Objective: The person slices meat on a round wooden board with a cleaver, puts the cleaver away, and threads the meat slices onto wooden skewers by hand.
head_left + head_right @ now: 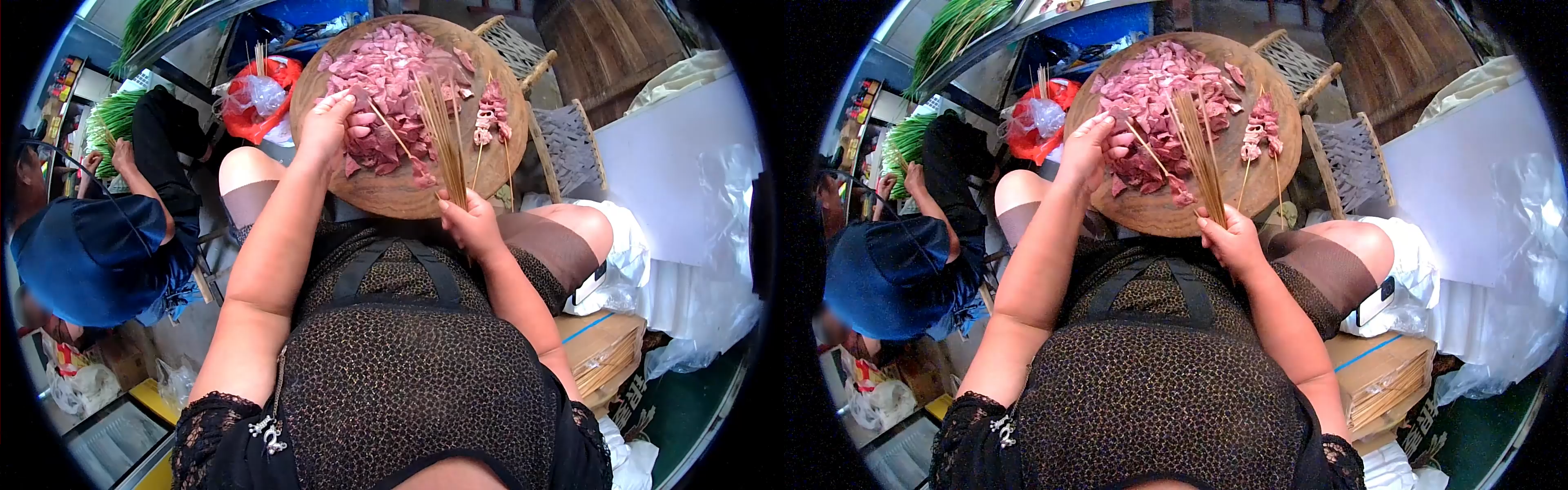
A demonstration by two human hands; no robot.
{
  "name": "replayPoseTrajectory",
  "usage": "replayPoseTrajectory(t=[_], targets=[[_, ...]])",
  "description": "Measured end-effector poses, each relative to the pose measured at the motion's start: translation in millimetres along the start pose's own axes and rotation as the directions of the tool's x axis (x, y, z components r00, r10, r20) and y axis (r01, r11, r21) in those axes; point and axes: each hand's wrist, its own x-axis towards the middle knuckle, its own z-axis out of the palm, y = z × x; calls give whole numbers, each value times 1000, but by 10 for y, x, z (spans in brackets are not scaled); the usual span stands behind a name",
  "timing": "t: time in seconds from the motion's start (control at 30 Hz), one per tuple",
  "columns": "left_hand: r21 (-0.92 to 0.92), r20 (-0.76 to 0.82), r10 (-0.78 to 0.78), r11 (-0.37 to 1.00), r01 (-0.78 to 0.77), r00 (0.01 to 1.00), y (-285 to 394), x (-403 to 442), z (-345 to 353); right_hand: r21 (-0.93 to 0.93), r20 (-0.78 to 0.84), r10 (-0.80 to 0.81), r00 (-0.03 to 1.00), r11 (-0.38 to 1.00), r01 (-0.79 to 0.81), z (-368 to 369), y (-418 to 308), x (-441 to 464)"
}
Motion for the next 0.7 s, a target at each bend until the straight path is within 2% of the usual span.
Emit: replayPoseTrajectory(t=[0.07, 0.13, 0.23, 0.7], targets=[[-59, 21, -12, 998, 14, 1000, -49, 15, 18, 2, 40, -16, 999, 1000, 16, 9, 22, 21], [-146, 79, -14, 989, 26, 997, -43, -12, 39, -2, 34, -8, 999, 1000, 8, 16, 53, 44], [-214, 84, -14, 976, 32, 996, -26, -44, 46, -27, 16, 17, 1000, 999, -16, 38, 12, 17], [-108, 72, -16, 994, 24, 997, -33, -63, 158, 32, 10, -5, 1000, 999, 5, 46, 25, -9]])
